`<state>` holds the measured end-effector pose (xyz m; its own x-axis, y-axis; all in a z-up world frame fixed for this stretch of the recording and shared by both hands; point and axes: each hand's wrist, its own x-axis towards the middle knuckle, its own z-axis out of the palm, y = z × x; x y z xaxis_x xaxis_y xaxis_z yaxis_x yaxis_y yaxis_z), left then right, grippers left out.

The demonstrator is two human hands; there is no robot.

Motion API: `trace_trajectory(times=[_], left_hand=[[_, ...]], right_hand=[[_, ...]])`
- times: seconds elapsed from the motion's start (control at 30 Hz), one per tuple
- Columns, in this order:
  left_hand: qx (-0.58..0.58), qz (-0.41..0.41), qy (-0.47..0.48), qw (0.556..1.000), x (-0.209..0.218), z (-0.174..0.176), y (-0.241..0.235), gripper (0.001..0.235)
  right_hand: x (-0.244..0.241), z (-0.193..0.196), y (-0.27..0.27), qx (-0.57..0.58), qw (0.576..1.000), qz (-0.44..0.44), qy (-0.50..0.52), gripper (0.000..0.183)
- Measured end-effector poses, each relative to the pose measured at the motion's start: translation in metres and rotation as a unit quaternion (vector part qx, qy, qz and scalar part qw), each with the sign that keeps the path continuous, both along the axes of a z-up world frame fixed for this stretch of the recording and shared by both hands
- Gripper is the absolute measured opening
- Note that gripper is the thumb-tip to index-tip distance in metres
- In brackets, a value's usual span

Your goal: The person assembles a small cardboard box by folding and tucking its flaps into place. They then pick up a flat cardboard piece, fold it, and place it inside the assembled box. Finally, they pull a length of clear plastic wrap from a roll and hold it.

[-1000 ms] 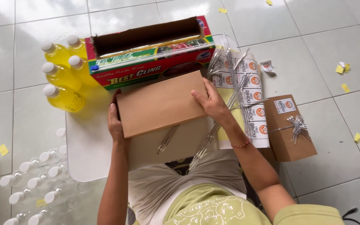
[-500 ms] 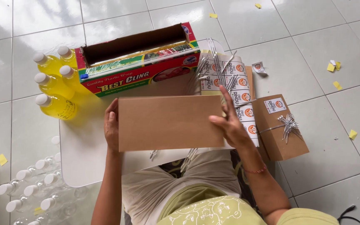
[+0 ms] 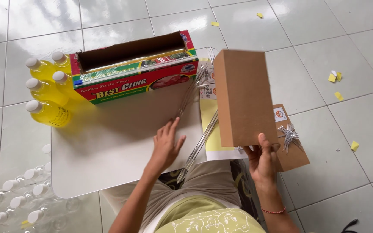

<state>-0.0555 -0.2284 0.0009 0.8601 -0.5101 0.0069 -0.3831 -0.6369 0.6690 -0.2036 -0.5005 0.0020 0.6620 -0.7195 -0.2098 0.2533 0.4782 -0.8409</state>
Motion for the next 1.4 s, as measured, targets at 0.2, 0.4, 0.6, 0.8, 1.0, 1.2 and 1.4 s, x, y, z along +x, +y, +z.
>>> trace_trajectory(times=[0.2, 0.4, 0.6, 0.8, 1.0, 1.2, 1.4], left_hand=[[0.035, -0.013, -0.036, 0.999, -0.005, -0.021, -0.022, 0.047], [-0.07, -0.036, 0.036, 0.996, -0.023, -0.017, -0.037, 0.047], [-0.175, -0.021, -0.04, 0.984, -0.028, -0.017, -0.037, 0.046], [-0.208, -0.015, -0.096, 0.973, -0.034, -0.016, -0.032, 0.045], [-0.216, -0.018, -0.08, 0.973, -0.035, -0.018, -0.031, 0.043], [-0.285, 0.01, -0.055, 0.957, -0.033, -0.002, -0.024, 0.04], [-0.354, 0.013, -0.063, 0.933, -0.003, -0.025, -0.014, 0.043]], right_hand=[[0.008, -0.005, 0.007, -0.113, 0.989, 0.041, 0.086, 0.05], [0.013, -0.003, 0.003, -0.186, 0.971, 0.084, 0.126, 0.053], [0.017, 0.014, 0.013, -0.26, 0.942, 0.097, 0.191, 0.059], [0.018, -0.019, -0.02, -0.354, 0.867, 0.138, 0.323, 0.075], [0.019, -0.004, -0.021, -0.46, 0.814, 0.136, 0.328, 0.076], [0.025, 0.063, 0.004, -0.57, 0.752, 0.101, 0.315, 0.07], [0.075, 0.085, 0.016, -0.629, 0.713, 0.247, 0.184, 0.038]])
